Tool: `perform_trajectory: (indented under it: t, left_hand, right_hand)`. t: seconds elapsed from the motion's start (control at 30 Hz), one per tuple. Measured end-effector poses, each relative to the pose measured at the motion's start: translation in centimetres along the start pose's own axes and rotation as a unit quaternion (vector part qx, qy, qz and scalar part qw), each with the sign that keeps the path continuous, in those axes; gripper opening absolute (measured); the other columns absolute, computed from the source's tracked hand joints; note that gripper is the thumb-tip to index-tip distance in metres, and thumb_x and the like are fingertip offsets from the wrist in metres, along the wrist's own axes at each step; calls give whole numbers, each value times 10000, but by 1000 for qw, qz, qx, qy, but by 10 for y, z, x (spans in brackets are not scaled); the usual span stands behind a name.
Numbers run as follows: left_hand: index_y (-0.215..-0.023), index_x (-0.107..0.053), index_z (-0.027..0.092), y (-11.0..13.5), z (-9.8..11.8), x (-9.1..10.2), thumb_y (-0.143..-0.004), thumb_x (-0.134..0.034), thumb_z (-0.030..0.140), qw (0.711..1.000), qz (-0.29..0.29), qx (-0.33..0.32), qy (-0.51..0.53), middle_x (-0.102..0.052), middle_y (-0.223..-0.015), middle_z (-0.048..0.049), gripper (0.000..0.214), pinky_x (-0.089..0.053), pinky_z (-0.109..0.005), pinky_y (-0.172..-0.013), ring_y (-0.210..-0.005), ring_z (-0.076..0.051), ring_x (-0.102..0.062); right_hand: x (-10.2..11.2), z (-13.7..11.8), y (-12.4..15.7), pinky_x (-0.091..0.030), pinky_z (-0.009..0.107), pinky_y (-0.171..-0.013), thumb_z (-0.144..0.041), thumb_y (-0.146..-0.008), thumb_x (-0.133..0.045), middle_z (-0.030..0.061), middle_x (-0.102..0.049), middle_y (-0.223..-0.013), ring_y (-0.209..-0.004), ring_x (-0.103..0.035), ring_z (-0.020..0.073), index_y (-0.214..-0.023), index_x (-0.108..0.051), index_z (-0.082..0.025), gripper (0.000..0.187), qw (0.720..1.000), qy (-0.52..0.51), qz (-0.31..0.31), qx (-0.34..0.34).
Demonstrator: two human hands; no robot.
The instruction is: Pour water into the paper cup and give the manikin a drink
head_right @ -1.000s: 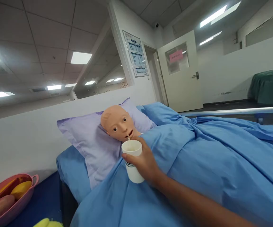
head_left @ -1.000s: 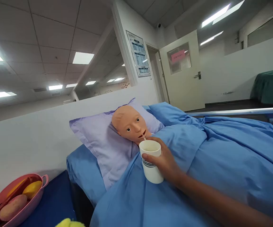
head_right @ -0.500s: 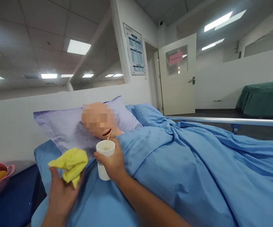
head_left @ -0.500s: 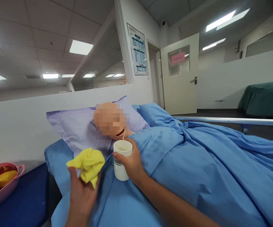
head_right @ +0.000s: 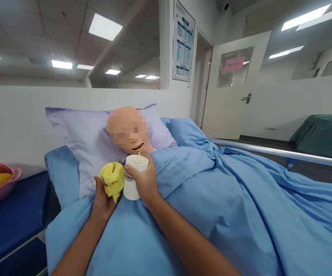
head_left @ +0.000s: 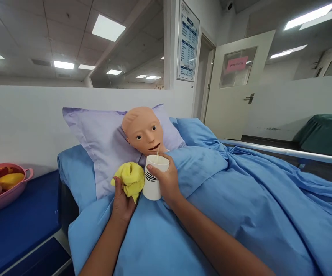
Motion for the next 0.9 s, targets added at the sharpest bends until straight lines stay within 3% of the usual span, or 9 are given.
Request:
perform_trajectory:
  t: [0.13,0.23,0.4,0.63,0.9]
  left_hand:
    - [-1312,-609,186,2,-2,2,-973,-442,591,1000,13,12,13,-758,-1108,-89,554,-541,-354,-1028,-992,-210,-731]
    - [-1214,-653,210,2,-1,7,-977,-516,498,999,25,14,21,-772,-1011,-45,397,-564,-326,-989,-900,-178,-741]
    - [-1128,-682,168,2,-3,8,-957,-583,287,999,21,31,22,-768,-1039,-62,231,-573,-309,-964,-930,-181,-737]
    - [-1141,-670,110,8,-4,6,-931,-566,211,997,53,51,7,-765,-1007,-89,256,-582,-337,-944,-902,-193,-736]
    - [-1085,-685,108,5,-4,8,-846,-599,178,998,34,45,-8,-769,-975,-71,264,-591,-317,-912,-895,-201,-738]
  right_hand:
    - [-1,1,1,-551,393,-833,-456,-632,-865,38,-698,-995,-911,-673,235,-1117,-558,-202,627,1000,11,-2,7]
    - [-2,0,0,-555,400,-823,-463,-635,-858,38,-705,-987,-904,-675,239,-1105,-564,-209,609,1000,16,-6,12]
    - [0,0,-2,-544,397,-818,-481,-626,-857,39,-709,-974,-891,-673,240,-1079,-580,-200,601,1000,14,3,10]
    - [1,2,-2,-544,387,-796,-495,-618,-861,36,-697,-956,-867,-663,231,-1085,-591,-198,615,1000,15,8,-3]
    - [6,8,-3,-541,384,-802,-512,-632,-851,44,-684,-1007,-894,-659,236,-1142,-571,-203,659,1000,20,17,-1]
Point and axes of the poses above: each hand's wrist, its own y-axis away from the middle knuckle, its own x-axis out of the back of the hand, z = x × y, the point moved 10 cm from there along -y, towards the middle knuckle
